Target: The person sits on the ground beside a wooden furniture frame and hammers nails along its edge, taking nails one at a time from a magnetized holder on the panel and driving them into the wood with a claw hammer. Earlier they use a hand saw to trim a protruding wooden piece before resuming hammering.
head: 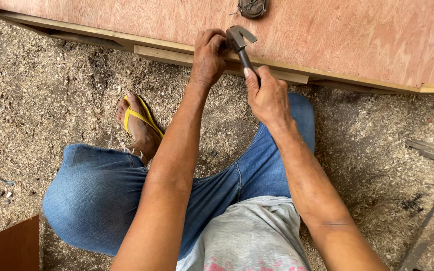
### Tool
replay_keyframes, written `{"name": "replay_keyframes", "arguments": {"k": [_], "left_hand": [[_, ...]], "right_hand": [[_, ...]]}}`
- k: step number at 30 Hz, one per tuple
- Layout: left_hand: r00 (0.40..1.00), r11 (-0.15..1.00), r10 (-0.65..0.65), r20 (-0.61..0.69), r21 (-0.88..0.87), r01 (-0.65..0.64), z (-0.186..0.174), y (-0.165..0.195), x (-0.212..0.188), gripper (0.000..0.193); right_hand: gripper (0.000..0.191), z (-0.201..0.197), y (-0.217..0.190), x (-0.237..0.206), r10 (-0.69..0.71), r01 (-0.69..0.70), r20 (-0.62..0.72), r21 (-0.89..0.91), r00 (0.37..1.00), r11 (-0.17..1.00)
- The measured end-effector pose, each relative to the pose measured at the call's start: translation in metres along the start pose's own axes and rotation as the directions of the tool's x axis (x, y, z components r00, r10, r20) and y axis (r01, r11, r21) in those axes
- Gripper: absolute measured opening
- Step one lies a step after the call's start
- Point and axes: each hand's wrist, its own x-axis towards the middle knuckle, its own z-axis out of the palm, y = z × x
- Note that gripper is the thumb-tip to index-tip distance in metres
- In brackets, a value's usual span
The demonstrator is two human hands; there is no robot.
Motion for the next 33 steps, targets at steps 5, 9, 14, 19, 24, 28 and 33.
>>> {"name": "replay_keyframes", "arguments": {"k": [5, 9, 14, 19, 24, 28, 33], "left_hand": [[0.998, 0.997, -0.062, 0.022, -0.046, 0.063, 0.0, 0.001, -0.001, 0.013], [0.999, 0.998, -0.05, 0.007, -0.041, 0.05, -0.001, 0.003, 0.001, 0.011], [0.999, 0.998, -0.038, 0.017, -0.058, 0.039, -0.003, 0.003, 0.003, 0.007], [0.999, 0.999, 0.031, -0.043, -0.008, -0.032, -0.016, -0.008, -0.003, 0.006], [0.986, 0.992, -0.104, -0.13, 0.057, 0.112, -0.02, -0.013, -0.01, 0.007], [0.981, 0.991, -0.118, -0.153, 0.043, 0.126, -0.016, -0.011, -0.008, 0.013], [0.977, 0.987, -0.154, -0.147, 0.015, 0.158, -0.02, -0.007, -0.002, 0.013]], "right_hand": [[0.025, -0.013, 0.001, -0.011, -0.125, 0.127, -0.119, 0.009, 0.985, 0.992], [0.029, -0.007, -0.004, -0.009, -0.194, 0.19, -0.184, -0.04, 0.964, 0.981], [0.027, -0.005, -0.012, 0.002, 0.046, -0.045, -0.03, 0.038, 0.998, 0.998], [0.026, -0.023, -0.009, -0.022, -0.222, 0.226, -0.261, -0.014, 0.94, 0.974], [0.025, 0.006, -0.004, 0.004, -0.018, 0.019, -0.063, 0.014, 0.998, 1.0], [0.025, 0.001, 0.002, 0.005, -0.128, 0.125, -0.141, -0.026, 0.982, 0.992], [0.023, -0.007, 0.001, -0.018, -0.2, 0.221, -0.308, 0.034, 0.93, 0.975]]}}
